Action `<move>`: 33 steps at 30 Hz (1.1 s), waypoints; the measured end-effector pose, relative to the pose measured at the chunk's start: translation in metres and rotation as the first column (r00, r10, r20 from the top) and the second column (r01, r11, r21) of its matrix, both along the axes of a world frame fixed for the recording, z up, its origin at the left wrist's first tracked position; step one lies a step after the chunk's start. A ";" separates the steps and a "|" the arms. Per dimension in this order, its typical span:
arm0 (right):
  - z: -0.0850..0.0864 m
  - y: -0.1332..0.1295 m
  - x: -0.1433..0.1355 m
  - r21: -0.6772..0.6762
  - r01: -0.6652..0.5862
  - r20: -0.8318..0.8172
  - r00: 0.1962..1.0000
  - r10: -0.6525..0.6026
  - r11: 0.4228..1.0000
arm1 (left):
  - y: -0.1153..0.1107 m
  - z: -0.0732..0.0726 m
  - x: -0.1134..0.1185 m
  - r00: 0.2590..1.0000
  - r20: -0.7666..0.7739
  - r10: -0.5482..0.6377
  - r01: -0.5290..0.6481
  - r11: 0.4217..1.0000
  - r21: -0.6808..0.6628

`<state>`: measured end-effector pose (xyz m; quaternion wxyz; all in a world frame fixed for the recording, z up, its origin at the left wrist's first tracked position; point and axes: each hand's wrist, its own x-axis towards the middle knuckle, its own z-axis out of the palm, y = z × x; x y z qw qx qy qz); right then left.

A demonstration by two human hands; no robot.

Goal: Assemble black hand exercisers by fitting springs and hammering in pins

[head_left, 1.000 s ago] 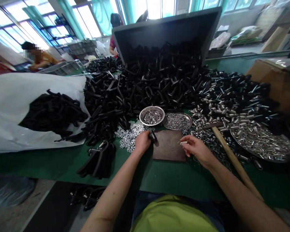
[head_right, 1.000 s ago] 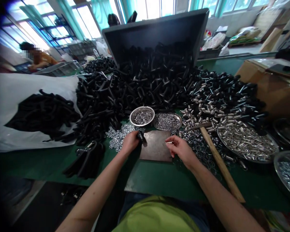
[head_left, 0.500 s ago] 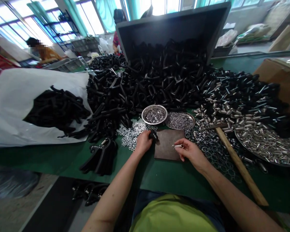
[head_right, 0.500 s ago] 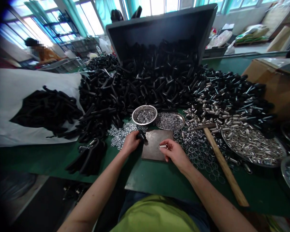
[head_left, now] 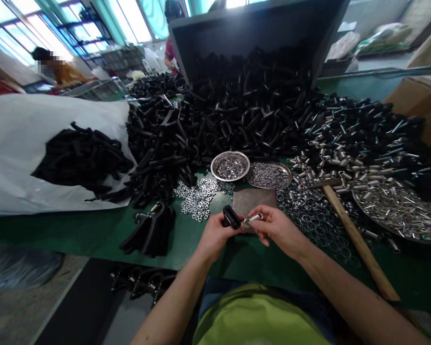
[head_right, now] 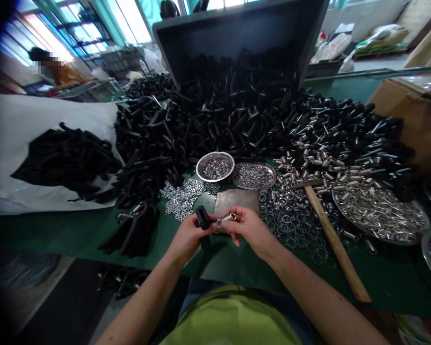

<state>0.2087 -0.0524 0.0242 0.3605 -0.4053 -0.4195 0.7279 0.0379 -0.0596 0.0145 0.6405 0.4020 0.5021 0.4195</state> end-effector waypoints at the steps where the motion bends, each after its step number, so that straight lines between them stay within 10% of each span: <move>1: 0.000 0.001 0.000 -0.033 -0.005 -0.027 1.000 0.004 0.999 | 0.000 0.001 -0.002 0.999 -0.028 -0.015 0.016 1.000 0.017; 7: 0.001 0.007 0.006 0.062 0.005 0.150 0.989 -0.014 0.998 | -0.001 0.003 -0.004 0.953 -0.300 -0.035 0.131 0.943 0.307; 11: 0.006 0.010 0.016 0.357 -0.008 0.447 0.879 -0.163 0.934 | -0.005 -0.009 0.014 0.998 -0.059 -0.037 0.037 0.999 -0.004; 15: 0.015 0.005 0.021 0.494 -0.024 0.514 0.814 -0.270 0.869 | -0.007 -0.016 0.037 0.935 0.354 0.029 0.120 0.912 -0.392; 22: 0.018 -0.003 0.020 0.654 -0.167 0.621 0.676 -0.397 0.738 | -0.008 -0.012 0.054 0.916 0.400 -0.015 0.163 0.927 -0.338; 29: 0.001 0.001 0.029 0.432 -0.009 0.558 0.788 -0.259 0.902 | -0.012 -0.005 0.051 0.945 -0.016 -0.326 0.317 0.929 -0.192; 33: -0.014 0.009 0.061 0.300 -0.147 0.573 0.818 -0.055 0.942 | -0.015 -0.006 0.045 0.861 0.250 -0.442 0.502 0.817 -0.284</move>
